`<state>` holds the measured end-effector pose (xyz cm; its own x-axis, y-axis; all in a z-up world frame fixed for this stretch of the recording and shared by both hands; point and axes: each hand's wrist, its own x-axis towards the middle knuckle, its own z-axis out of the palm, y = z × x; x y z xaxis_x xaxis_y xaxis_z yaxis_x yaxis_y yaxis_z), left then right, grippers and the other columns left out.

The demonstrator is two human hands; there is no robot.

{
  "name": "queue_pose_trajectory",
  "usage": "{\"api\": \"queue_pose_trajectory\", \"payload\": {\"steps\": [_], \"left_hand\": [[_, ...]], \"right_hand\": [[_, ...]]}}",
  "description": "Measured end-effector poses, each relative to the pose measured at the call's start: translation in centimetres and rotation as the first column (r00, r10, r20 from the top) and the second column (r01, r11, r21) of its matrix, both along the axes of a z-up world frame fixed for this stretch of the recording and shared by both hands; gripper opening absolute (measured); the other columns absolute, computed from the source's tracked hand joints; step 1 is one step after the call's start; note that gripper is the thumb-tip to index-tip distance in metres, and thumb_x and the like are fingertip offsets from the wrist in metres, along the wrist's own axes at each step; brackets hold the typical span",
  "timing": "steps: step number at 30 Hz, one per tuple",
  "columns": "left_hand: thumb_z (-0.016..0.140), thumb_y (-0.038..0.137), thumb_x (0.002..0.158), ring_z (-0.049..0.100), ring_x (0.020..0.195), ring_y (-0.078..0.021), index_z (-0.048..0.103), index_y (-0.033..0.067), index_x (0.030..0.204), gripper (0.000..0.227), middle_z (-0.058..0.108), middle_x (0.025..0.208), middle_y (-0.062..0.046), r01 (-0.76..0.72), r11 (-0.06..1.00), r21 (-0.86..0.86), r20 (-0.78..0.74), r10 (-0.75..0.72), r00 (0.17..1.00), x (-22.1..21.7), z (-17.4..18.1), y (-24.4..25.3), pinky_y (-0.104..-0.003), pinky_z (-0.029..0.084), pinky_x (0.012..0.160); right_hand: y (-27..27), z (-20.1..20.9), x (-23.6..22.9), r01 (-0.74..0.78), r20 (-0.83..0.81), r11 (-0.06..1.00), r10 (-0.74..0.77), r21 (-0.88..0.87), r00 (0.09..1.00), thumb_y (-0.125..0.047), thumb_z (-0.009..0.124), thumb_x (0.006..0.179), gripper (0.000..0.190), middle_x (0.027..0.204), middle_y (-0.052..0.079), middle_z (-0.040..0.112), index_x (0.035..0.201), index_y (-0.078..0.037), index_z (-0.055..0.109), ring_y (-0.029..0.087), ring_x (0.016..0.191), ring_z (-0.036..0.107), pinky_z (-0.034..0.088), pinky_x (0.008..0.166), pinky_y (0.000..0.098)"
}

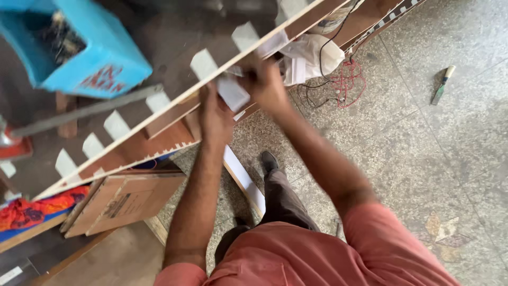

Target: The person retrieves a wooden frame and a metal bracket, then kneels on the floor to attach the bracket to the frame using a corded drill and screws. The person drills multiple screws into the bracket to secure it to the wood.

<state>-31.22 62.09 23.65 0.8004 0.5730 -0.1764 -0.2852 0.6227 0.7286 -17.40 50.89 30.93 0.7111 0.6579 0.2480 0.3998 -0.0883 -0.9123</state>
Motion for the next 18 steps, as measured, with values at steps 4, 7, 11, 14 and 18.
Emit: {"api": "queue_pose_trajectory", "payload": {"steps": [4,7,11,14,18], "left_hand": [[0.058,0.011,0.1,0.061,0.11,-0.0193,0.046,0.0139,0.145,0.046,0.062,0.124,-0.005,-0.053,0.998,-0.042,-0.249,0.041,0.968,-6.7,-2.8,-7.9,-0.035,0.053,0.092],[0.059,0.006,0.101,0.063,0.106,-0.0211,0.049,0.0056,0.129,0.03,0.065,0.116,-0.008,-0.015,0.999,-0.042,-0.359,-0.001,0.934,-12.9,-6.4,-13.6,-0.036,0.055,0.089],[0.06,0.006,0.098,0.063,0.099,-0.0152,0.057,0.0061,0.12,0.022,0.066,0.108,-0.006,0.123,0.99,0.076,-0.451,-0.075,0.889,-23.0,-8.8,-20.2,-0.032,0.055,0.083],[0.061,0.013,0.101,0.065,0.087,-0.0127,0.061,0.0073,0.115,0.014,0.066,0.096,-0.004,0.142,0.981,-0.129,-0.404,-0.183,0.896,-29.5,-8.1,-22.7,-0.029,0.055,0.07],[0.063,0.015,0.099,0.068,0.081,-0.0113,0.062,0.0073,0.105,0.009,0.068,0.09,-0.002,0.183,0.974,-0.13,-0.373,-0.219,0.902,-36.1,-5.7,-23.4,-0.029,0.057,0.064]], "right_hand": [[-7.2,-3.3,-13.6,0.105,0.262,0.969,-0.045,-0.222,0.964,-0.013,0.071,0.086,0.037,0.118,0.022,0.062,0.119,-0.001,0.063,0.041,0.105,0.062,0.054,0.089,0.0508],[-11.5,-5.8,-21.0,0.115,0.219,0.951,-0.052,-0.287,0.974,-0.013,0.071,0.092,0.046,0.131,0.022,0.06,0.134,-0.001,0.06,0.042,0.12,0.06,0.052,0.101,0.0491],[-18.4,-6.9,-29.0,0.041,0.144,0.899,0.025,-0.436,0.989,-0.016,0.074,0.088,0.051,0.132,0.022,0.063,0.135,-0.002,0.061,0.042,0.115,0.064,0.055,0.095,0.0473],[-21.5,-6.9,-34.6,0.024,0.05,0.88,0.0,-0.473,0.999,-0.017,0.077,0.086,0.05,0.128,0.024,0.066,0.132,-0.001,0.063,0.039,0.105,0.069,0.058,0.087,0.0447],[-24.3,-6.5,-41.7,-0.045,-0.196,0.763,-0.108,-0.645,0.975,-0.022,0.083,0.081,0.064,0.099,0.02,0.074,0.139,-0.006,0.059,0.029,0.088,0.074,0.058,0.08,0.04]]}}
